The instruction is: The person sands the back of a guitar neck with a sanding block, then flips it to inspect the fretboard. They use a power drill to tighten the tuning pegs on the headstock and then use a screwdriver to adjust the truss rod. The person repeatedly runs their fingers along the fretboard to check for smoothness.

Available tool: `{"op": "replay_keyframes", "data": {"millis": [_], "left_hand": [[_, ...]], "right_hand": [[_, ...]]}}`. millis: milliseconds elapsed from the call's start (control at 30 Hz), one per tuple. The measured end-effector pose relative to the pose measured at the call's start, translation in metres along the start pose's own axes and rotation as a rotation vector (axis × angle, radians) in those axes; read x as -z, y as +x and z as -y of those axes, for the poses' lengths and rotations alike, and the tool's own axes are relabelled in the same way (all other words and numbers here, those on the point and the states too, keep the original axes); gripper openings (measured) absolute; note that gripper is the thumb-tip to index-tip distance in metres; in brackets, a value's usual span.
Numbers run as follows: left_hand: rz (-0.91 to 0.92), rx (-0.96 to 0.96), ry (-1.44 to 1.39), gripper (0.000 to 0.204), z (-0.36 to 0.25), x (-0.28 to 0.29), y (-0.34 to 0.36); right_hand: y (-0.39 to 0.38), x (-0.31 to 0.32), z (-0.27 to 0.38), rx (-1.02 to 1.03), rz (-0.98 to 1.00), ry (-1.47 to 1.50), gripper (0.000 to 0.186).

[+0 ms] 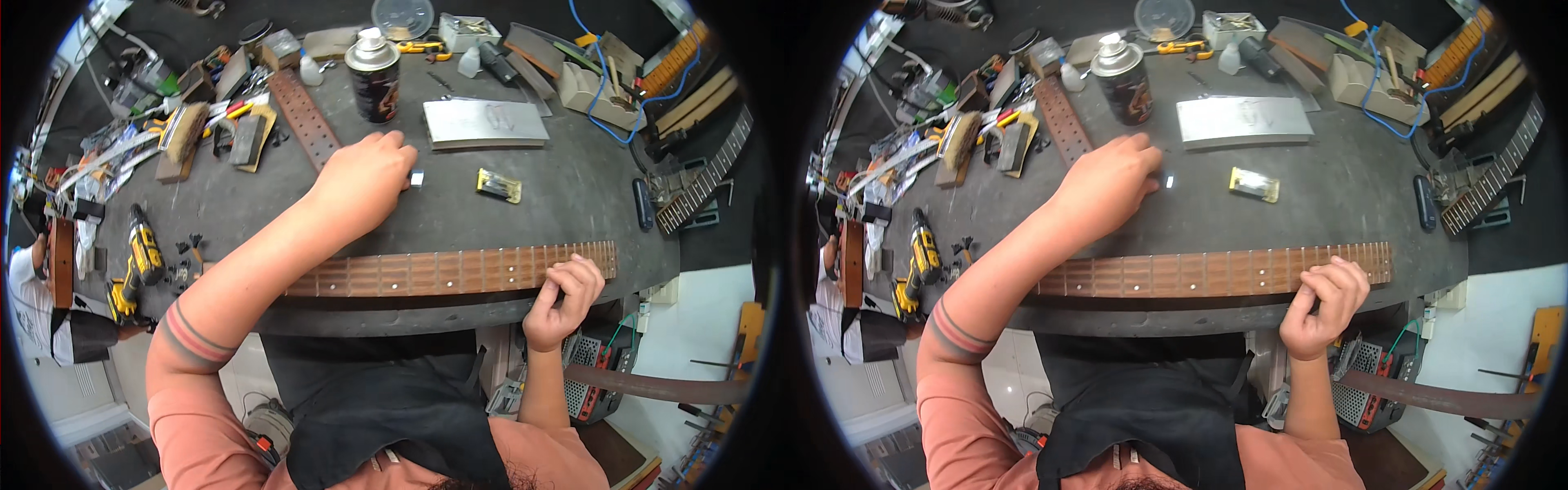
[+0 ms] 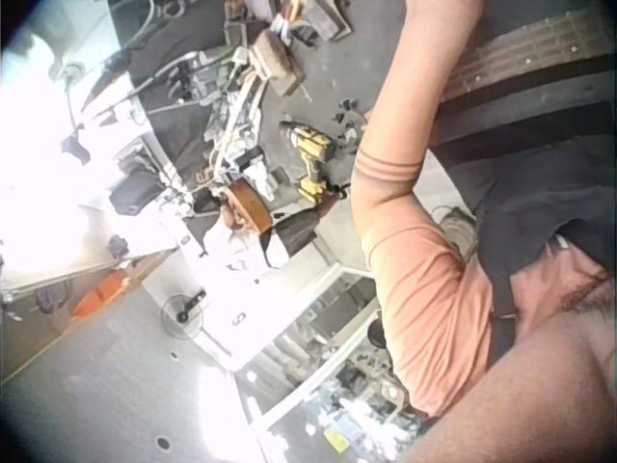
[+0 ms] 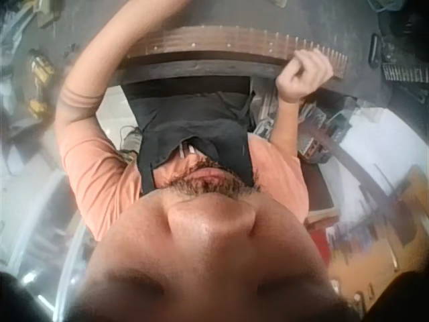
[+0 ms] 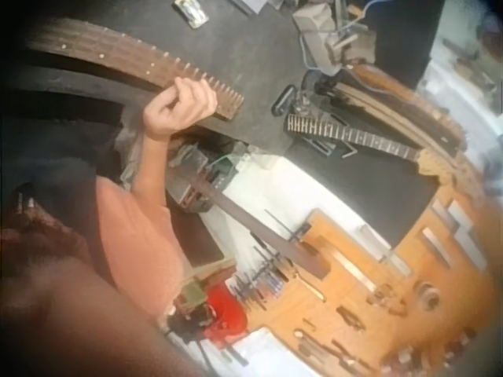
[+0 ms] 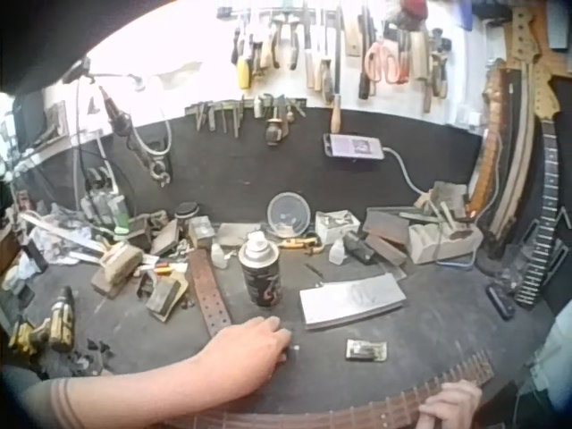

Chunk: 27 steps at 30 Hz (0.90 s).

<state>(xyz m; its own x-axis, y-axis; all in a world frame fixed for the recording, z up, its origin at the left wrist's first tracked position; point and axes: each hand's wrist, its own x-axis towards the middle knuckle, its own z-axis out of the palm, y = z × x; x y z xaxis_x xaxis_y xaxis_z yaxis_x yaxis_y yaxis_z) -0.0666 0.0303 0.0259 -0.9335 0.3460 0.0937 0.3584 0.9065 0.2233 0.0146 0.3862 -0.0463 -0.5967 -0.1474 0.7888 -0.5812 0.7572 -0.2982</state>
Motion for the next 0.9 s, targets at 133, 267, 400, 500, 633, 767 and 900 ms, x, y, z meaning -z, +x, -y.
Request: {"op": "replay_keyframes", "data": {"millis": [133, 267, 400, 500, 633, 767, 900], "left_hand": [[0.045, 0.032, -0.06, 0.015, 0.003, 0.002, 0.005], [0.18, 0.085, -0.238, 0.014, -0.003, 0.018, 0.015], [0.031, -0.032, -0.342, 0.019, -0.019, 0.008, 0.002], [-0.046, -0.168, -0.291, 0.024, -0.039, 0.014, -0.01], [-0.128, -0.151, -0.383, 0.024, -0.057, 0.019, -0.041], [-0.29, -0.031, -0.468, 0.017, -0.055, 0.02, -0.073], [-0.388, 0.154, -0.51, 0.011, -0.04, 0.023, -0.111]], "right_hand": [[0.0, 0.001, -0.001, -0.005, -0.002, 0.016, 0.025], [-0.001, 0.003, -0.003, -0.012, 0.021, 0.044, 0.027], [0.006, 0.004, 0.0, -0.031, 0.081, 0.075, 0.027], [0.033, 0.009, 0.009, -0.141, 0.197, 0.197, 0.024], [0.106, -0.006, 0.022, 0.032, 0.399, 0.199, 0.024], [0.164, -0.061, 0.026, 0.325, 0.611, 0.107, 0.024], [0.181, -0.135, 0.035, 0.546, 0.651, 0.036, 0.016]]}}
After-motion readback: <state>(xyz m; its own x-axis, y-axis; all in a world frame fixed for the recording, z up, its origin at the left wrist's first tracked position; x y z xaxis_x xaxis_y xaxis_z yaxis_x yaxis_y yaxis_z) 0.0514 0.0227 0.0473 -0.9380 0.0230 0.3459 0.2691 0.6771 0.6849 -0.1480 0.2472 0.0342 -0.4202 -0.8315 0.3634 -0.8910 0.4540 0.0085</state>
